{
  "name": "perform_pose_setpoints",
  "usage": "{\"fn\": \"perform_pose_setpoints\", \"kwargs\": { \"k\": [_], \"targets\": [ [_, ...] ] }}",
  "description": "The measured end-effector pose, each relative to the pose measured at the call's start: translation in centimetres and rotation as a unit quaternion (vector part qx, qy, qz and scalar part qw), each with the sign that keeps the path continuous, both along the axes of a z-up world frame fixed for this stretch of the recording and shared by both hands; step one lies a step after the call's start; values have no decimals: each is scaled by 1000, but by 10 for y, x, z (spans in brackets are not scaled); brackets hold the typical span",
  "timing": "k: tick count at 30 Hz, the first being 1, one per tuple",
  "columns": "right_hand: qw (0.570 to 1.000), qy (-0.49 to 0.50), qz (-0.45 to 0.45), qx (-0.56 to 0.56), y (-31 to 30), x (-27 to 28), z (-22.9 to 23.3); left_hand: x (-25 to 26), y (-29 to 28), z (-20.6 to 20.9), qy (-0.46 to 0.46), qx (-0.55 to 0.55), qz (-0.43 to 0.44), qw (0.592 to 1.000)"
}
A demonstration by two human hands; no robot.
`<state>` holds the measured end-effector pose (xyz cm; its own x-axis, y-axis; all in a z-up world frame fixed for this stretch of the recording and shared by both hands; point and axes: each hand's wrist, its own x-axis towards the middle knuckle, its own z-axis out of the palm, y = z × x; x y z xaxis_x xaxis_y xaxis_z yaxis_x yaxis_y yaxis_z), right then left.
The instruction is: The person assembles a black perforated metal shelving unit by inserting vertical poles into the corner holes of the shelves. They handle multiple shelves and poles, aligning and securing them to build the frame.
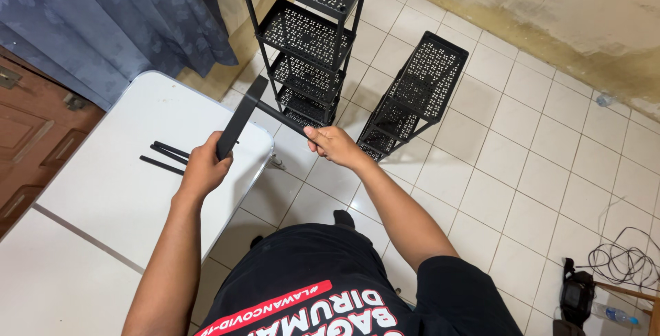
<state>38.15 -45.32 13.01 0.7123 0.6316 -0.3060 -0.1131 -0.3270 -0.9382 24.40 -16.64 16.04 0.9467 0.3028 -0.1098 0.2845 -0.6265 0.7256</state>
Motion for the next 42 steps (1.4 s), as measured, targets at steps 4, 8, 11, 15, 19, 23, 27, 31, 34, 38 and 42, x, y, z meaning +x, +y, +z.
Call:
{"fn": "perform_pose_setpoints", "kwargs": {
  "k": [4,8,11,15,19,23,27,31,34,38,42],
  "targets": [
    [974,-206,-57,-74,8,-10,2,1,1,3,42,16,26,999],
    [972,-210,-54,-92,12,-9,3,1,2,5,48,16,29,998],
    [999,-24,8,-28,8,3,6,-1,4,3,46,17,26,998],
    [981,164,92,-38,-7,21,21,1,1,1,51,4,31,998],
    [983,146,103,-32,-14,26,32,3,-7,0,31,-22,28,999],
    [996,12,58,-71,-10,25,35,5,-14,3,25,-50,43,998],
    [995,-25,44,-91,-11,23,40,8,-15,6,43,-51,41,997],
    [994,60,60,-63,-15,23,45,8,-15,6,35,-61,37,997],
    [991,102,79,-32,-18,24,45,8,-16,6,33,-59,31,997],
    [995,-77,40,-56,-10,17,41,9,-14,7,54,-50,44,996],
    [916,-348,-48,-195,0,-1,35,10,-11,6,42,-40,38,998]
  ]
}}
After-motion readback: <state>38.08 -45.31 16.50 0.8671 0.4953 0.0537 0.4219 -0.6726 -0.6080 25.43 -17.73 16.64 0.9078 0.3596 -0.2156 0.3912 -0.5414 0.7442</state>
